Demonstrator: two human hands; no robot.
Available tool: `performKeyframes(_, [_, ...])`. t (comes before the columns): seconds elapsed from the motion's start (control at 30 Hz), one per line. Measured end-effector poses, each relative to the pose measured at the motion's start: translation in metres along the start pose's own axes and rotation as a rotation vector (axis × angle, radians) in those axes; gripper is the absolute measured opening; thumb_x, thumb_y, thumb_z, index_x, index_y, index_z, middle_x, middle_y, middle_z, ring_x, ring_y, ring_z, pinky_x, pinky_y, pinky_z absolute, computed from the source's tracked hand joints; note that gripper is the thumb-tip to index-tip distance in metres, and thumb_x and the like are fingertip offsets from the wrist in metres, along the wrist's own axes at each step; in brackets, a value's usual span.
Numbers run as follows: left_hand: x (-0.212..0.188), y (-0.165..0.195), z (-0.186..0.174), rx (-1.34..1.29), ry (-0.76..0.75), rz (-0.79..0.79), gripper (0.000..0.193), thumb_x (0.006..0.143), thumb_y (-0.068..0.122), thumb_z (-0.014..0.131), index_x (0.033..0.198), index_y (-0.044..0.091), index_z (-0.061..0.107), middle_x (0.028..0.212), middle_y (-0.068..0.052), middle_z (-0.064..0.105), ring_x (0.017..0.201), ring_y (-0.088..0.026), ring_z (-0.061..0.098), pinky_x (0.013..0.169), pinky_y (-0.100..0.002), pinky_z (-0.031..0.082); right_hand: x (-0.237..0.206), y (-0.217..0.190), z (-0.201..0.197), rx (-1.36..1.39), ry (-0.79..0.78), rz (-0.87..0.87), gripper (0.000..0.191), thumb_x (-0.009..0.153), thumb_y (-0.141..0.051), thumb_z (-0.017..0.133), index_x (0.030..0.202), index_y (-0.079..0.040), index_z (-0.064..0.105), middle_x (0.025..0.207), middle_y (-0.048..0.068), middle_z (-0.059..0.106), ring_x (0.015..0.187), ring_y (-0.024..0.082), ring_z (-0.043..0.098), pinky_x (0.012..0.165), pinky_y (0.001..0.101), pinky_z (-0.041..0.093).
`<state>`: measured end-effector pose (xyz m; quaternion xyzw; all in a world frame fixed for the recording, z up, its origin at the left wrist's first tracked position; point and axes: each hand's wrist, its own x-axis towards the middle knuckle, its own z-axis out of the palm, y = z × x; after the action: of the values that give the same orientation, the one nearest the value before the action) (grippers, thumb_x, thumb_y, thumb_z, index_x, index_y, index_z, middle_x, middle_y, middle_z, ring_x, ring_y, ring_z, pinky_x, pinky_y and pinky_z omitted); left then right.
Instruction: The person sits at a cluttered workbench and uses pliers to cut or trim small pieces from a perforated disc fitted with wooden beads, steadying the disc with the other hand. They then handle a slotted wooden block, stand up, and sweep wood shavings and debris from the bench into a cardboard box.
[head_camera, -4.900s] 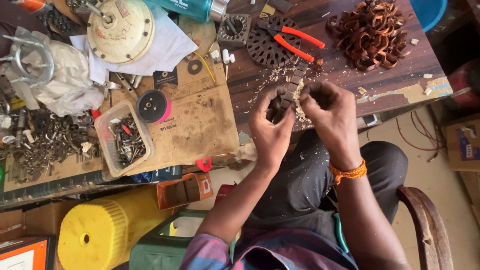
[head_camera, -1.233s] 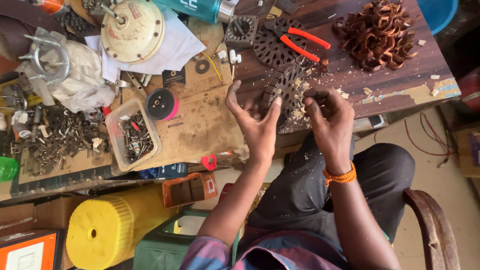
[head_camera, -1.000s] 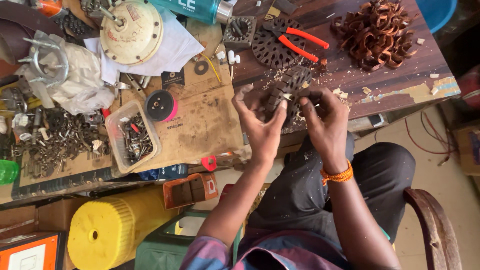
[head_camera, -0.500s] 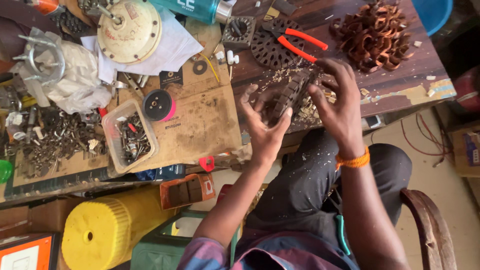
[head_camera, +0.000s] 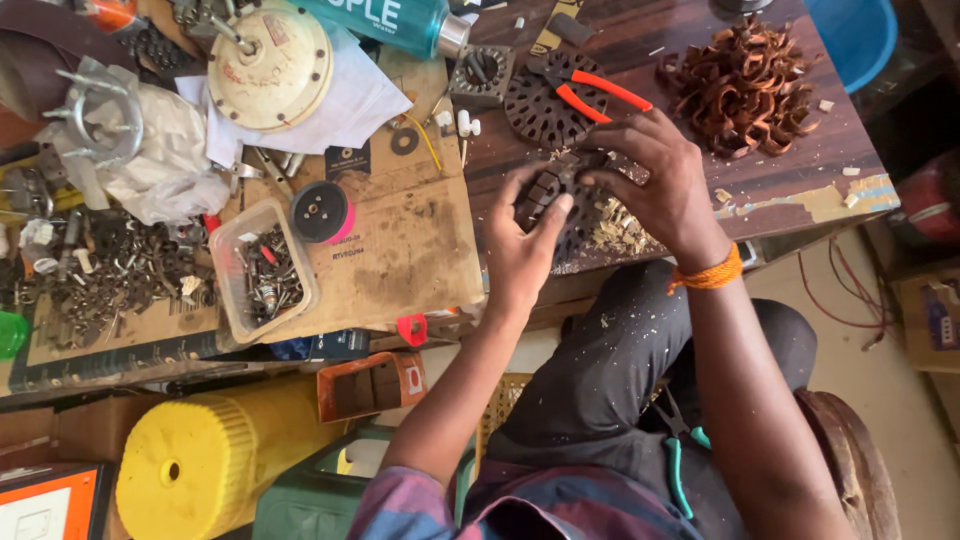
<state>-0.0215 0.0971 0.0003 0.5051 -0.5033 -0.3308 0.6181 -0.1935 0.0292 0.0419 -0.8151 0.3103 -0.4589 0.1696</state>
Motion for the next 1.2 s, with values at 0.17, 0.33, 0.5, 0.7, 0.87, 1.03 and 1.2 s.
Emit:
performKeyframes(0.17, [-0.007, -0.006, 0.012, -0.127, 0.045, 0.099, 0.037, 0.097, 0.011, 0.073, 0.13, 0.001, 0.061, 0.118, -0.005, 0.066, 0.11, -0.014, 0.062, 0.1, -0.029, 0.051, -0.013, -0.008, 0.007, 0.034, 0.14, 0.026, 0.032, 0.088, -0.006, 0.086, 0.116, -0.007, 0.072, 0.119, 0.01, 0.071, 0.114, 0.028, 0.069, 0.096, 0.0383, 0.056])
performKeyframes(0.33, [-0.01, -0.008, 0.015, 0.067, 0.02, 0.195, 0.036, 0.098, 0.006, 0.071, 0.132, 0.0, 0.06, 0.123, -0.01, 0.064, 0.119, -0.021, 0.062, 0.108, -0.034, 0.049, -0.031, -0.012, 0.015, 0.088, 0.249, -0.006, 0.032, 0.088, -0.005, 0.086, 0.115, -0.004, 0.068, 0.12, 0.013, 0.069, 0.115, 0.029, 0.069, 0.099, 0.039, 0.056])
performKeyframes(0.5, [-0.006, -0.006, 0.019, 0.044, 0.03, 0.216, 0.043, 0.093, 0.003, 0.068, 0.134, 0.0, 0.057, 0.126, -0.012, 0.06, 0.121, -0.023, 0.061, 0.108, -0.035, 0.05, -0.031, -0.013, 0.024, 0.045, 0.272, -0.004, 0.036, 0.086, -0.008, 0.088, 0.116, -0.003, 0.069, 0.115, 0.014, 0.069, 0.109, 0.03, 0.07, 0.094, 0.0386, 0.057])
performKeyframes(0.7, [-0.007, -0.002, 0.02, 0.071, 0.05, 0.18, 0.039, 0.096, 0.004, 0.071, 0.132, 0.001, 0.058, 0.121, -0.011, 0.06, 0.115, -0.024, 0.061, 0.102, -0.035, 0.051, -0.017, -0.015, 0.01, 0.049, 0.172, 0.021, 0.035, 0.087, -0.007, 0.087, 0.118, -0.003, 0.072, 0.111, 0.011, 0.071, 0.104, 0.028, 0.072, 0.089, 0.0369, 0.057])
performKeyframes(0.87, [-0.008, 0.002, 0.021, 0.122, 0.056, 0.223, 0.035, 0.094, 0.003, 0.071, 0.128, 0.002, 0.059, 0.118, -0.01, 0.059, 0.114, -0.023, 0.059, 0.103, -0.037, 0.049, -0.009, -0.022, 0.006, 0.064, 0.129, 0.066, 0.027, 0.088, -0.006, 0.085, 0.113, -0.005, 0.075, 0.107, 0.01, 0.07, 0.098, 0.025, 0.072, 0.085, 0.035, 0.058])
performKeyframes(1.03, [-0.008, 0.004, 0.019, 0.168, 0.065, 0.264, 0.036, 0.094, 0.002, 0.072, 0.128, 0.003, 0.06, 0.12, -0.01, 0.061, 0.116, -0.025, 0.058, 0.105, -0.038, 0.048, -0.009, -0.024, 0.01, 0.011, 0.155, 0.029, 0.015, 0.093, 0.001, 0.08, 0.104, -0.003, 0.071, 0.105, 0.01, 0.069, 0.099, 0.026, 0.071, 0.085, 0.036, 0.056])
performKeyframes(1.2, [-0.011, 0.006, 0.018, 0.09, 0.022, 0.26, 0.038, 0.094, 0.003, 0.072, 0.131, 0.004, 0.06, 0.126, -0.011, 0.062, 0.121, -0.027, 0.059, 0.108, -0.039, 0.048, -0.015, -0.02, 0.021, 0.006, 0.275, 0.083, 0.014, 0.099, 0.001, 0.077, 0.106, 0.0, 0.065, 0.105, 0.013, 0.066, 0.094, 0.026, 0.069, 0.082, 0.0356, 0.055])
